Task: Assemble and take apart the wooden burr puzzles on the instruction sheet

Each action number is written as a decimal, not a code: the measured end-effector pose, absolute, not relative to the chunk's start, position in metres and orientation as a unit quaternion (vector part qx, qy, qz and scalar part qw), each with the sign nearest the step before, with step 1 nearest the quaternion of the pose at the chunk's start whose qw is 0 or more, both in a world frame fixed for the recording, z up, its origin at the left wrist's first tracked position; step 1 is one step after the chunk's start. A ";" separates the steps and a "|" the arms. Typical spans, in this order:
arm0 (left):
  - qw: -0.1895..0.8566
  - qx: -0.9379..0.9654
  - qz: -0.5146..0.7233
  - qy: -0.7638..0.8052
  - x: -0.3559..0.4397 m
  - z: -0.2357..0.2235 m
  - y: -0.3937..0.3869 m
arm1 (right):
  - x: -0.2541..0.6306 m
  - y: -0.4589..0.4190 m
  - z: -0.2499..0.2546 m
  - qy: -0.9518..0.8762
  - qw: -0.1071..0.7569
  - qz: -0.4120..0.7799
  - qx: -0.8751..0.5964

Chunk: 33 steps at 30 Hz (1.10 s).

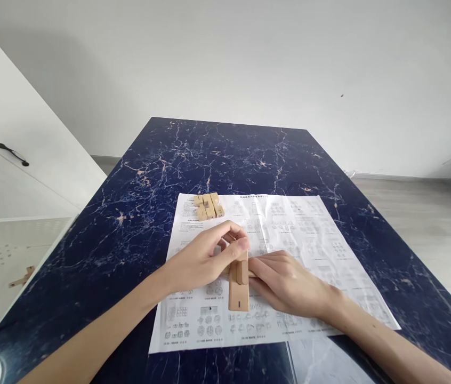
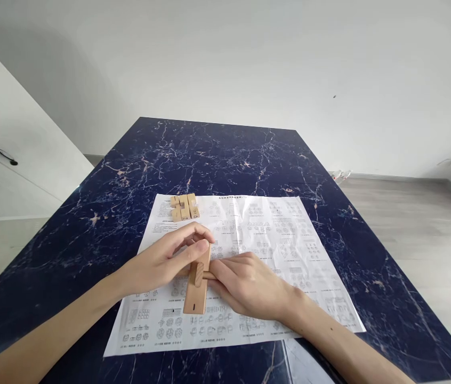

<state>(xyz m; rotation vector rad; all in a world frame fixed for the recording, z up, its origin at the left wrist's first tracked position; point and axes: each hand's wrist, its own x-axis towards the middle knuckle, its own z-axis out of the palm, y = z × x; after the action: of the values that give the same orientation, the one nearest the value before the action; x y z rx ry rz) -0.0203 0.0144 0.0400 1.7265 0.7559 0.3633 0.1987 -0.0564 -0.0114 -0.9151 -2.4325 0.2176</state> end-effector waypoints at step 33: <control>0.444 0.856 0.108 0.241 -0.034 0.031 0.022 | 0.205 -0.054 -0.011 -0.893 0.265 0.084 -0.354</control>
<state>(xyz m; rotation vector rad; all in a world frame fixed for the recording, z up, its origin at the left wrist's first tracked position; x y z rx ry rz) -0.0336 0.0224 0.0308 2.1218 0.5981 0.2673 0.2047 -0.0543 -0.0112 -0.9575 -2.4123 0.2261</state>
